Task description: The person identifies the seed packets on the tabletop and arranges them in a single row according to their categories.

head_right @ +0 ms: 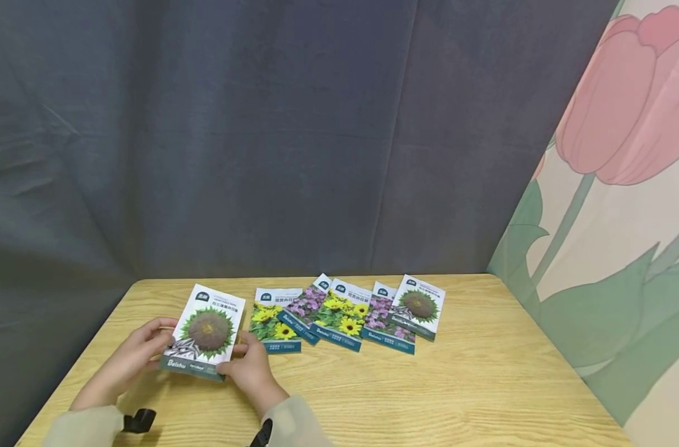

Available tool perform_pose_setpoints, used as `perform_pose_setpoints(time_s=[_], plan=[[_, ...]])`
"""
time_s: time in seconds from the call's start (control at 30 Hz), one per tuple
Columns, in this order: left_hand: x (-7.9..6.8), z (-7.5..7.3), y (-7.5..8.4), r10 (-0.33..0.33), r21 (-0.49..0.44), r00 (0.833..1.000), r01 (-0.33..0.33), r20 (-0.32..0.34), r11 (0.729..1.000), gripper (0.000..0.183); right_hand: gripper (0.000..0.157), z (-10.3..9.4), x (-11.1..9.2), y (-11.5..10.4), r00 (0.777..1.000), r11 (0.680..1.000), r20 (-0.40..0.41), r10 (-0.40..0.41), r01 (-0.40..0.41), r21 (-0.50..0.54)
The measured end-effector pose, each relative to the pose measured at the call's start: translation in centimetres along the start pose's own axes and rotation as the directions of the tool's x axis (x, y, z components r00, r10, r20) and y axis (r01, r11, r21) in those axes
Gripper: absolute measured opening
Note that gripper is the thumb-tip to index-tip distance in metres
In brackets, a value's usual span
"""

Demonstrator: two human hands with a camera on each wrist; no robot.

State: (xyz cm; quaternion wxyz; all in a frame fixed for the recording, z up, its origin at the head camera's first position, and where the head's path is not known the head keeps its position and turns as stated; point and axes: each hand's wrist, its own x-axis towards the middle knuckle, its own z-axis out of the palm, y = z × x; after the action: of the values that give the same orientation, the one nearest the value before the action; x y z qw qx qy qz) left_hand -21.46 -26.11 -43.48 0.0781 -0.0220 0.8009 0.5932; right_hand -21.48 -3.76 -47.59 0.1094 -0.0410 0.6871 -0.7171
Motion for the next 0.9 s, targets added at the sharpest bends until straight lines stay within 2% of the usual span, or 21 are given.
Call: perform_pose_setpoints(time_s=[0.2, 0.5, 0.7, 0.9], plan=[[-0.5, -0.9, -0.3, 0.034, 0.027, 0.99, -0.038, 0.136, 0.999, 0.045, 0.079, -0.3, -1.3, 0.0, 0.999, 0.999, 0.018, -0.026, 0.026, -0.023], [-0.8, -1.2, -0.3, 0.049, 0.026, 0.972, -0.057, 0.228, 0.998, 0.052, 0.079, -1.1, -2.9, -0.2, 0.998, 0.999, 0.053, -0.04, 0.041, -0.027], [-0.8, -1.6, -0.3, 0.064, 0.032, 0.972, -0.073, 0.224, 0.997, 0.051, 0.078, -1.3, -3.9, -0.3, 0.994, 0.997, 0.109, -0.001, 0.008, -0.071], [-0.9, -2.1, -0.4, 0.033, 0.035, 0.982, -0.04, 0.184, 0.999, 0.046, 0.085, -1.0, -5.0, -0.1, 0.982, 0.995, 0.181, 0.053, -0.037, -0.088]])
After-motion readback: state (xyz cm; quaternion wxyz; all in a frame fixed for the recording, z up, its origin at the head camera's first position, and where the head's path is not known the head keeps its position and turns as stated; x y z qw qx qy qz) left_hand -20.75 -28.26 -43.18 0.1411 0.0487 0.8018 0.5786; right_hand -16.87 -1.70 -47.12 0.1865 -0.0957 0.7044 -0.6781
